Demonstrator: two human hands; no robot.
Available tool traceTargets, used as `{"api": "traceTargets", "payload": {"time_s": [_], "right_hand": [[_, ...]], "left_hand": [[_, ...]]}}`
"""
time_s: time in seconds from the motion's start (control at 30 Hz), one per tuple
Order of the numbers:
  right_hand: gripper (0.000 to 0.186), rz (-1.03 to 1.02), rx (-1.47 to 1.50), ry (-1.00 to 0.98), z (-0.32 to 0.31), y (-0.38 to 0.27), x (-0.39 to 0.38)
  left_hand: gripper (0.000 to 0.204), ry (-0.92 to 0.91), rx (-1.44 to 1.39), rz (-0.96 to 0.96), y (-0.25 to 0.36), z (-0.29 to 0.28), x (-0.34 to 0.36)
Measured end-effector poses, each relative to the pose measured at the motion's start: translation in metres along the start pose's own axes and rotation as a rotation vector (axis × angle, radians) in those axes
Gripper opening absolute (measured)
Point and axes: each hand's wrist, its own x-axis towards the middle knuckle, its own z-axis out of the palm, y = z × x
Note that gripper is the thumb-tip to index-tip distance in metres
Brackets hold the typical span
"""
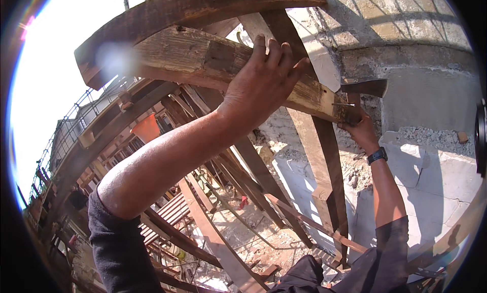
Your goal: The person positions a wooden beam against an existing frame and secures it by driving nails through the joint using the back of a hatchet.
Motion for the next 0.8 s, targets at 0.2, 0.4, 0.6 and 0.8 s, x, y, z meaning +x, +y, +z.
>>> {"api": "traceTargets", "payload": {"time_s": [0.2,0.4,0.6,0.8], "right_hand": [[0.066,0.039,-0.020,-0.020,-0.003,0.003,-0.001],[0.065,0.026,-0.071,-0.014,-0.004,-0.009,-0.006],[0.051,-0.331,-0.209,0.263,-0.008,-0.002,-0.015],[0.035,0.157,0.250,0.098,-0.015,0.006,-0.069]], "left_hand": [[0.053,0.039,-0.010,0.015,-0.005,0.007,0.003],[0.055,0.050,-0.010,0.022,-0.004,0.008,0.000],[0.067,-0.049,-0.024,0.022,-0.007,0.002,0.013],[0.077,-0.166,-0.036,0.020,-0.011,0.002,0.009]]}}
